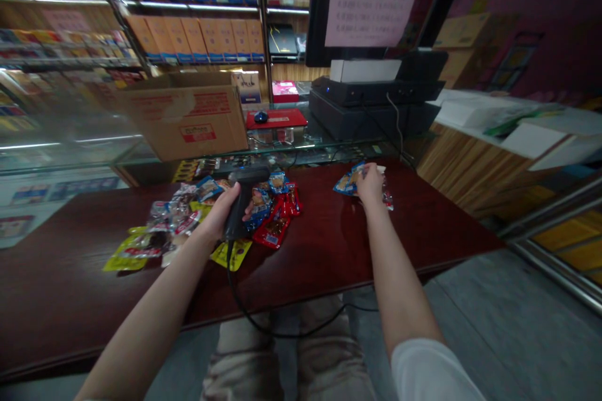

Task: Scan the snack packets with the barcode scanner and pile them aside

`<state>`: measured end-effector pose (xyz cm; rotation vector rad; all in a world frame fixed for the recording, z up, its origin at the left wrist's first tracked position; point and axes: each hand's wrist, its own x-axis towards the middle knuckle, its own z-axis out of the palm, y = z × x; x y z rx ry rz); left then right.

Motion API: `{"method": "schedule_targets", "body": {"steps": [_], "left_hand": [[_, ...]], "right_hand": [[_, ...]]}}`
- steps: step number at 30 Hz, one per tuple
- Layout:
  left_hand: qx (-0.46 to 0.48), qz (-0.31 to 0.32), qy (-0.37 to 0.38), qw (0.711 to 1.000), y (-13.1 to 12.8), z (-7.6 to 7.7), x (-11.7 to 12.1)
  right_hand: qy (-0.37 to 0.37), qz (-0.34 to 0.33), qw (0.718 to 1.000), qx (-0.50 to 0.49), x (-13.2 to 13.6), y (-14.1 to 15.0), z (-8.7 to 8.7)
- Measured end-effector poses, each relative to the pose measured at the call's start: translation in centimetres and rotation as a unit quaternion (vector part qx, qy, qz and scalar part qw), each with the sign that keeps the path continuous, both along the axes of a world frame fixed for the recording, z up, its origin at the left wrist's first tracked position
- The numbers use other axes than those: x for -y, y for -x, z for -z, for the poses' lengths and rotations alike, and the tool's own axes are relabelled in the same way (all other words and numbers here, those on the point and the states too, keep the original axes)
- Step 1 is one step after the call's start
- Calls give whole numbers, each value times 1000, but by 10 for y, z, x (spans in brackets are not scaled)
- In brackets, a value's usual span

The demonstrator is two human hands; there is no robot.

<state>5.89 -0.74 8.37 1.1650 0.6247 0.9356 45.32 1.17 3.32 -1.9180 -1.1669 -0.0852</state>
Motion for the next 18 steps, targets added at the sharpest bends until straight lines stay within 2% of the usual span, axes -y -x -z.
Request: {"method": "schedule_targets", "body": {"steps": [3,5,6,8,10,11,14,18], "left_hand": [[-1,7,-3,1000,2,-2,0],[-9,10,-4,1000,2,-3,0],[-11,7,-5,1000,2,-3,0],[-15,2,-5,1000,2,-3,0],[-18,-5,-4,1000,4,-2,-1],[-20,-8,-5,1000,5,-2,-2],[-26,-12,-8,1000,11,-4,-5],[-14,-16,-9,1000,17,-7,-10]], "right_hand": [[57,43,994,82,5,-6,3],[59,34,990,121,11,5,7],[57,6,990,126,13,14,8],[65,-101,988,101,17,41,10],[89,-224,969,49,19,75,11],[108,-263,959,27,20,93,12],[167,-305,938,16,22,139,11],[212,-274,935,81,26,169,10]]}}
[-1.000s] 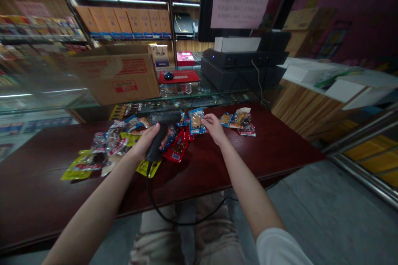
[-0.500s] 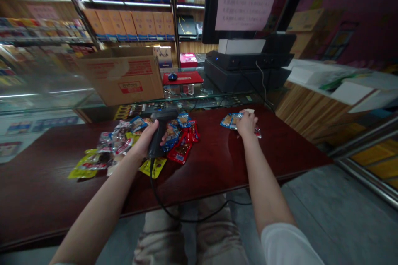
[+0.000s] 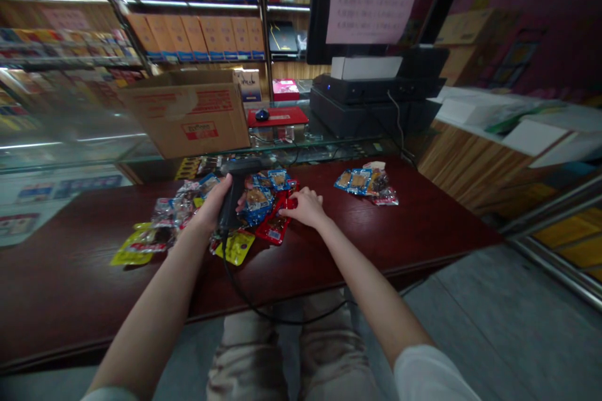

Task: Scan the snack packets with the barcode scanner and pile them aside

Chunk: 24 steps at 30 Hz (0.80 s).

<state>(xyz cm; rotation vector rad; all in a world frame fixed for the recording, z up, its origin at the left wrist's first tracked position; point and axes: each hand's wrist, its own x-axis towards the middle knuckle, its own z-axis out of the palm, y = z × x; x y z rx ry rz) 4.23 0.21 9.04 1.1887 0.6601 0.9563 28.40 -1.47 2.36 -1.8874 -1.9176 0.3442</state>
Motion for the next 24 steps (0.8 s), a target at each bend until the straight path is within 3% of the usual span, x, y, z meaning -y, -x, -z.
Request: {"method": "schedule_targets", "body": {"steps": [6,10,15,20,24], "left_hand": [[5,0,-3,1000,2,-1,-1],[28,13,0,1000,4,-3,-1],[50,27,1,998,1,1,-3],[21,55,16,998,-9,10,0],[-31,79,3,996,-14,11,6]], "right_hand": [[2,14,1000,-21,0,3,5],[-46,9,986,-158,-9,-7,4],[-47,18,907,-417,-24,-35,-12],[-59,92,821,-560,-30,-62,-27],[-96,119,758,-634,-28,-68,-20]]}}
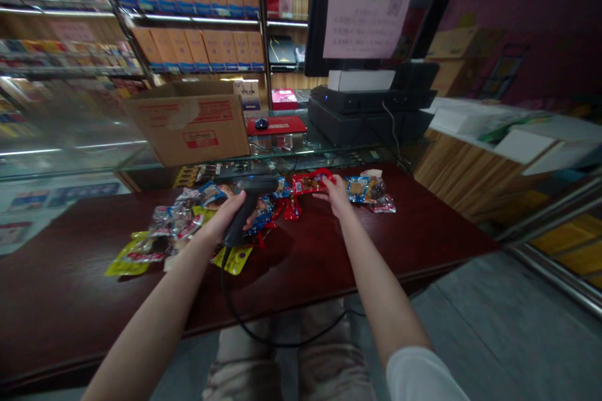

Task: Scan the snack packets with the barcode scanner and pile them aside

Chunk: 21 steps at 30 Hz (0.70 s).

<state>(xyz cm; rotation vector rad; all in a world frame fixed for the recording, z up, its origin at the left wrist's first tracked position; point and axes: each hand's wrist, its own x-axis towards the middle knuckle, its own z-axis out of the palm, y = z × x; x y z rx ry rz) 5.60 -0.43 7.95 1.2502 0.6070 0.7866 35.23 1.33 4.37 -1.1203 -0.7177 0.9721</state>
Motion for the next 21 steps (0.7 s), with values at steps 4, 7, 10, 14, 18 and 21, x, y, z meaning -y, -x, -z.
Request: {"method": "schedule_targets", "body": {"steps": [4,7,10,14,18,21], "left_hand": [[-37,7,-12,999,-3,0,5],[-56,19,-17,998,-6,2,7],[-66,23,-22,997,-9,2,9],[-65,21,-37,997,-12,-1,13],[-59,23,-24,998,-13,-3,16],[-49,3,-14,999,-11,-2,13]], "right_hand": [[-35,2,999,-11,3,3,10],[-58,-19,998,-7,5,5,11],[-63,-21,998,3,5,6,10],[-56,-7,998,19,4,8,13],[-69,3,997,24,1,4,20],[-73,50,995,35,-4,-8,24]]}}
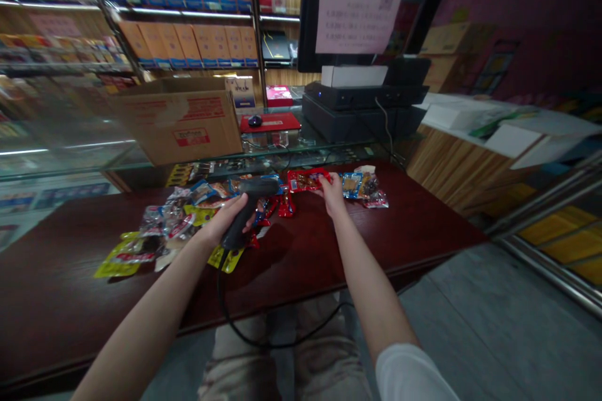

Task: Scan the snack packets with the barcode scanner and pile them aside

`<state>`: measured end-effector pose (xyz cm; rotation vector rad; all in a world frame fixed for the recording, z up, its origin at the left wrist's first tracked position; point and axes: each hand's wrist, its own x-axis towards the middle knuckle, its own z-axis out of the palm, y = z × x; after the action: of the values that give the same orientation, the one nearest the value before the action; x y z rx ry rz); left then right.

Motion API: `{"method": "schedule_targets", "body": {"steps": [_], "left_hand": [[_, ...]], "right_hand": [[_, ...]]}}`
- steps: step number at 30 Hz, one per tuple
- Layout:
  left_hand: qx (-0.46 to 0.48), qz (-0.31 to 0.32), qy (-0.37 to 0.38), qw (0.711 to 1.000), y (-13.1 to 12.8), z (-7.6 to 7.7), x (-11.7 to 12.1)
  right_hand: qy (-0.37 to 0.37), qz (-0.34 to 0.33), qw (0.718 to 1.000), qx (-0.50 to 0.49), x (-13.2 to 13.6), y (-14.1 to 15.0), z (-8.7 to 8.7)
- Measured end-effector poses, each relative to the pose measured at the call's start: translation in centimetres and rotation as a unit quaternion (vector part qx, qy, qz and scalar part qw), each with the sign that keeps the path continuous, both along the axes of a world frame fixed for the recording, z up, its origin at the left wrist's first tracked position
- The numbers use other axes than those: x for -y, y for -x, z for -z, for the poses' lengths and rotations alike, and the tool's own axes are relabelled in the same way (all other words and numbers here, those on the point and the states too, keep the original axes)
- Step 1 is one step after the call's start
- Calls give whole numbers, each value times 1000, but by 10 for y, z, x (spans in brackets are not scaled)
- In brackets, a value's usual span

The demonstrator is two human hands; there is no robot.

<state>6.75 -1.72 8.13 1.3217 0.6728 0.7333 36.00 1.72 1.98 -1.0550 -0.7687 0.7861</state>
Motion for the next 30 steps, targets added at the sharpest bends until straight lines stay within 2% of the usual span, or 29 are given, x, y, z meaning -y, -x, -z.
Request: {"method": "schedule_targets", "body": {"steps": [3,5,7,9,12,14,16,17,20,22,25,28,30], "left_hand": [[30,-45,3,999,5,4,-10],[55,-83,7,995,11,8,-19],[76,-115,13,990,17,11,-28],[91,-133,25,987,22,12,-33],[106,-139,52,983,26,12,-36],[112,-136,62,983,26,12,-36],[109,-133,57,983,25,13,-36],[105,-133,52,984,24,14,-36],[95,-136,42,985,23,17,-37],[92,-135,42,986,22,18,-37],[93,-143,38,985,22,19,-38],[86,-140,32,986,23,20,-38],[78,-130,29,988,23,19,-38]], "right_hand": [[6,104,993,52,-4,-21,2],[28,178,972,151,-4,-35,3],[68,232,929,279,-2,-45,4],[110,275,874,384,2,-48,5],[128,320,807,480,9,-36,5],[104,271,800,526,12,-19,4],[90,156,807,563,15,2,2],[97,105,800,583,16,13,1],[100,44,758,643,18,38,1],[100,17,745,660,18,46,2],[96,-9,746,659,16,44,6],[83,11,766,638,14,37,9],[72,33,793,604,12,33,10]]}}
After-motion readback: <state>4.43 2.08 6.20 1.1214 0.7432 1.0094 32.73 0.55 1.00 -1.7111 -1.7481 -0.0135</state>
